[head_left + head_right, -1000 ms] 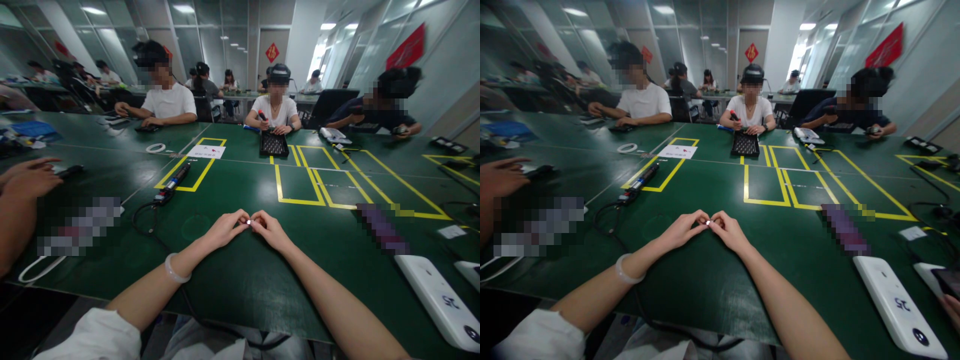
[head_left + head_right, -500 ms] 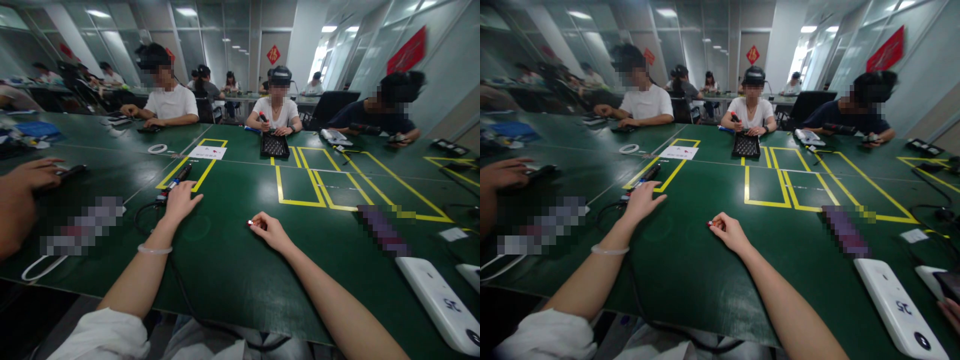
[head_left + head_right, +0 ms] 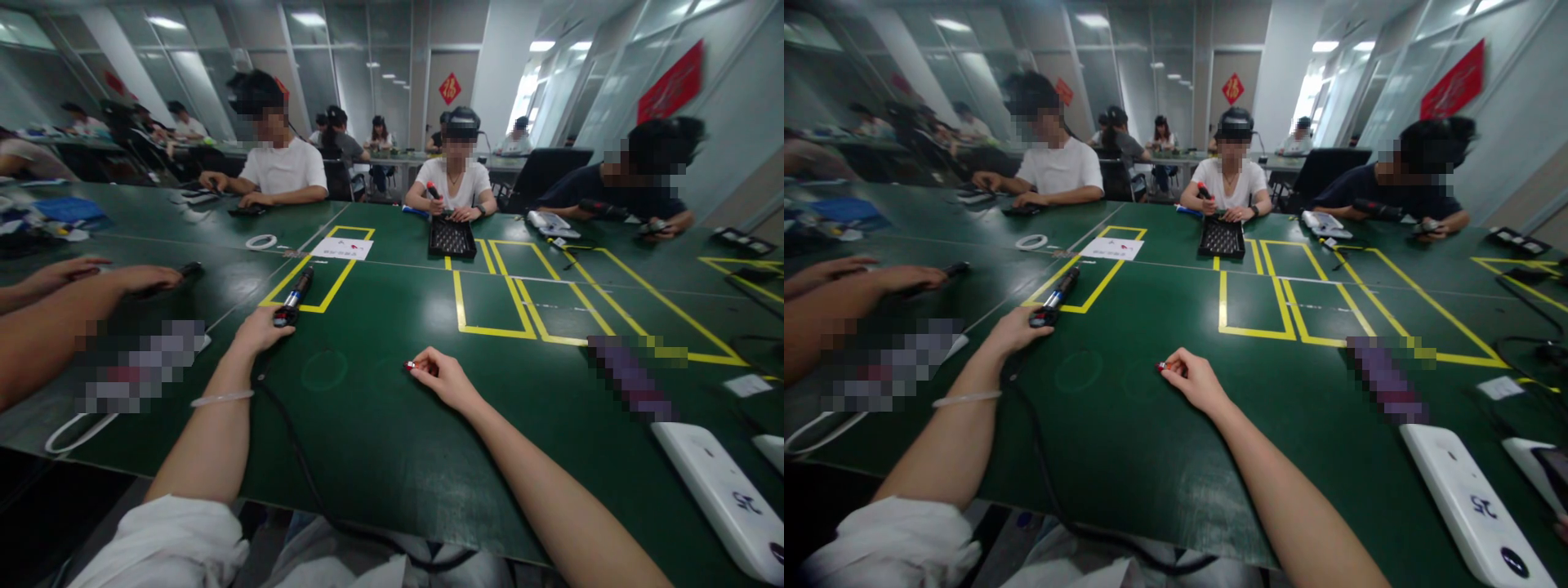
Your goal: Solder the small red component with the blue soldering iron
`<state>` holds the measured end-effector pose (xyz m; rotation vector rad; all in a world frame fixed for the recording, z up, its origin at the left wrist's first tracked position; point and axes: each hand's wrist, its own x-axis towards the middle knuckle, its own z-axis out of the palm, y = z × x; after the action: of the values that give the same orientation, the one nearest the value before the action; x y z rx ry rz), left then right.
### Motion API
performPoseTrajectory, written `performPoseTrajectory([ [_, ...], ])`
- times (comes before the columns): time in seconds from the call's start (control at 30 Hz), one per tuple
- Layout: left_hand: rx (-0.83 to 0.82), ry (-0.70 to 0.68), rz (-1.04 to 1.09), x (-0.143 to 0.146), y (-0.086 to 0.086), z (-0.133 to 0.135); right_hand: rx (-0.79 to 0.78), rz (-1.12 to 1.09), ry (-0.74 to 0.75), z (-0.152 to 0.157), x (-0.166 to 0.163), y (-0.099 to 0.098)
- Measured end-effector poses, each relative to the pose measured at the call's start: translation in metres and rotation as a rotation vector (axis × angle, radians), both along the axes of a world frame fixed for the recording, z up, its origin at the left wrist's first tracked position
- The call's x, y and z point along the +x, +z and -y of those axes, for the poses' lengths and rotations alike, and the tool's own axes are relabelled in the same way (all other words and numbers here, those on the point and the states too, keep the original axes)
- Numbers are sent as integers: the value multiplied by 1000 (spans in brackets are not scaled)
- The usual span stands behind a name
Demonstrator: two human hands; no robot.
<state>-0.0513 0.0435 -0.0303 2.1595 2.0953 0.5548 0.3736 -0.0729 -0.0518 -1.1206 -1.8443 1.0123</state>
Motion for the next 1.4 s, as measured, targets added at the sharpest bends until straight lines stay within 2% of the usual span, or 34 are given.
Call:
performPoseTrajectory([
  [0.1,-96,67,-98,20,1,6,5,6,2,-1,0,-2],
  [0.27,-88,2,-125,65,3,17,15,14,1,-2,0,-5],
  [0.57,-57,-282,-105,164,12,58,33,-16,-23,-1,-2,-1],
  [0.73,-44,-439,-35,203,10,80,66,-4,-67,-2,-1,-2],
  [0.87,-37,-539,15,220,6,93,88,59,-94,-5,-1,-7],
  [1.03,-33,-639,22,231,10,104,119,198,-98,-6,-2,-9],
  [1.4,-7,-620,-74,234,9,108,97,59,-13,-3,-3,-5],
])
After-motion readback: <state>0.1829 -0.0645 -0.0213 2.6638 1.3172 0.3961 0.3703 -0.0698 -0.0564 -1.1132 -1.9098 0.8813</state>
